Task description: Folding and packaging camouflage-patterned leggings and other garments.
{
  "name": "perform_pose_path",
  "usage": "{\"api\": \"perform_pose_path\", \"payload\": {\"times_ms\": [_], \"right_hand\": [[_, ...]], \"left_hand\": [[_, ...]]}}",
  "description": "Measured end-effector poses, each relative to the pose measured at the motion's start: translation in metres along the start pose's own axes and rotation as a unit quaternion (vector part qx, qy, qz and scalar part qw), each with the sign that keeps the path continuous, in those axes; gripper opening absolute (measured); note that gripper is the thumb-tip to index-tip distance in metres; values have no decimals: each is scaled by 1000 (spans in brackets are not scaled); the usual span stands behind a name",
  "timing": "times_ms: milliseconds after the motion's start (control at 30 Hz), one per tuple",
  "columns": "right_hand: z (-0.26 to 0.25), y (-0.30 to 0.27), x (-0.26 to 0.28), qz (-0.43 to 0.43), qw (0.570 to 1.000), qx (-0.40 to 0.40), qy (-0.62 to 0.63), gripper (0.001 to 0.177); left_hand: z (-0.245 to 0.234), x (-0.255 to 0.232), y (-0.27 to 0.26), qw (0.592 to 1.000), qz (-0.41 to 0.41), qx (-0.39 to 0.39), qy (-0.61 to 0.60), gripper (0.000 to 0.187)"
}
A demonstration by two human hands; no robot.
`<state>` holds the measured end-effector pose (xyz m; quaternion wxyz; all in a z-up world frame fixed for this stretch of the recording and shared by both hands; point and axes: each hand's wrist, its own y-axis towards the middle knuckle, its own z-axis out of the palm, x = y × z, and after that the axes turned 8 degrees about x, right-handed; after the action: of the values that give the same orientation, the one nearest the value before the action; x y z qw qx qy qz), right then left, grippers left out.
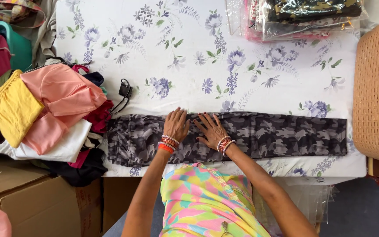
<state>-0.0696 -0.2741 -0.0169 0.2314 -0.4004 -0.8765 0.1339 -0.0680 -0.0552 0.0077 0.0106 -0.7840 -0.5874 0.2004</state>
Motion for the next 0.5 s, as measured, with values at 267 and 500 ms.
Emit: {"api": "perform_pose_path", "payload": {"times_ms": [267, 500], "right_hand": [[26, -18, -34, -6, 994, -105, 16, 85], [-10, -158, -193, 318, 947, -42, 14, 65]], "left_hand": [[31, -35, 12, 992, -42, 58, 100, 87], [46, -25, 17, 988, -52, 46, 137, 82]]}}
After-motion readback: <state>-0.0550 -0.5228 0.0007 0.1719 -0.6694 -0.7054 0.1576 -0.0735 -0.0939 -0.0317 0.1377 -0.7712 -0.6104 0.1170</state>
